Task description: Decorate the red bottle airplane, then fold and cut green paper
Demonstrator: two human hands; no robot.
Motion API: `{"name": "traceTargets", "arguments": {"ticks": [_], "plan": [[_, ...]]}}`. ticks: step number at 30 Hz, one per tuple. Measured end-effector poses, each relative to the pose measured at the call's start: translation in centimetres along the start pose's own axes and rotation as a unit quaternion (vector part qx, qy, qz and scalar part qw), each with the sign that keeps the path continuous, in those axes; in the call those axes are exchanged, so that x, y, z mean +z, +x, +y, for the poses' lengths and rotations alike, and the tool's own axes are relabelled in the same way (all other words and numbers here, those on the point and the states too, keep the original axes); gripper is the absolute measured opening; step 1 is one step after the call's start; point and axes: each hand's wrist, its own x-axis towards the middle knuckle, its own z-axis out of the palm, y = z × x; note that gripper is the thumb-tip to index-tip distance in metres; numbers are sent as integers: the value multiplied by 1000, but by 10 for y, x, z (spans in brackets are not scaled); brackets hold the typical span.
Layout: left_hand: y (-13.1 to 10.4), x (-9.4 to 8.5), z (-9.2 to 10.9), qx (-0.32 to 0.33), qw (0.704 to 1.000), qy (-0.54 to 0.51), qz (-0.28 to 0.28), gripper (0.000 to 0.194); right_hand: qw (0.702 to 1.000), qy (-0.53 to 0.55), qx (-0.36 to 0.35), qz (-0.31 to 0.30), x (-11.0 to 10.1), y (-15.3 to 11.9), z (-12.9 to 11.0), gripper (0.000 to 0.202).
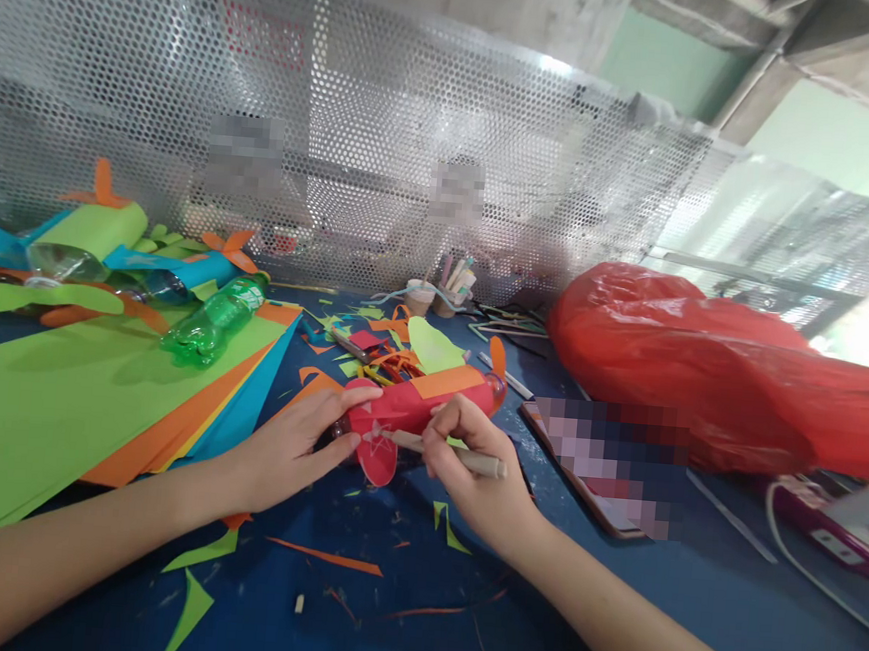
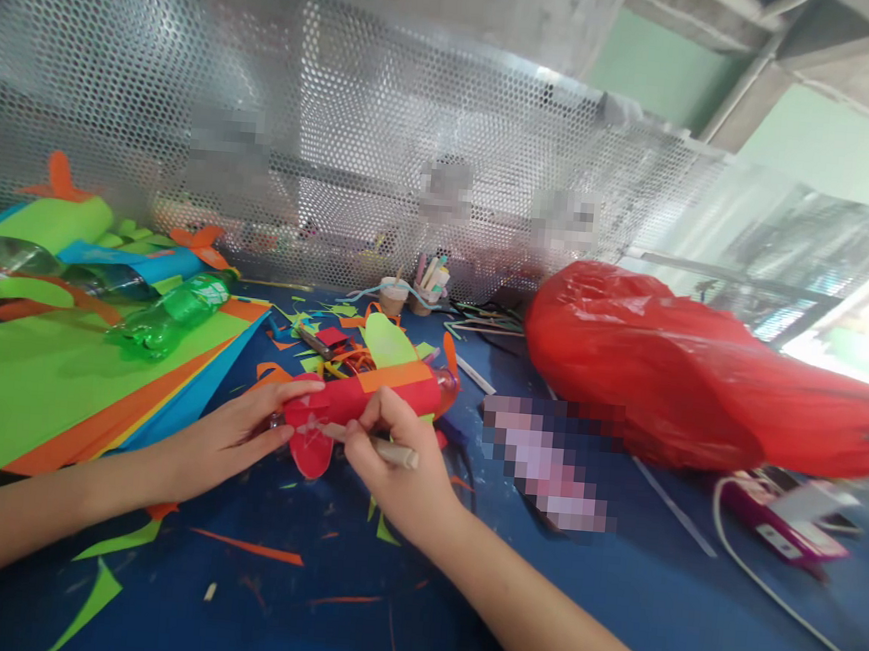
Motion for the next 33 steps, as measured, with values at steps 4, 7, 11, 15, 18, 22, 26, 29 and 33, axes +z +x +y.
{"name": "traceTargets", "arguments": {"ticks": [4,7,11,15,18,22,26,29,33], "plan": [[0,0,0,-4,1000,-5,-5,49,1000,1,-3,-3,0,0,1,21],[0,0,0,-6,1000,-8,-7,49,1000,2,-7,0,0,1,1,20],[0,0,0,-3,1000,-3,-8,50,1000,9,-4,-1,0,1,0,21],[0,-1,0,-3,1000,0,-10,50,1000,0,2,1,0,1,-1,20],[0,0,0,-2,1000,-2,-10,49,1000,2,-1,-1,0,1,0,20],[0,0,0,-5,1000,7,-4,49,1000,0,-5,-1,0,1,1,20],[0,0,0,2,1000,16,-1,50,1000,-6,-2,-1,-1,1,1,20],[1,0,0,-2,1000,14,-4,50,1000,-10,-3,-3,-2,1,1,19],[1,-1,1,-7,1000,10,-5,50,1000,-6,-1,-2,-1,2,1,19]]}}
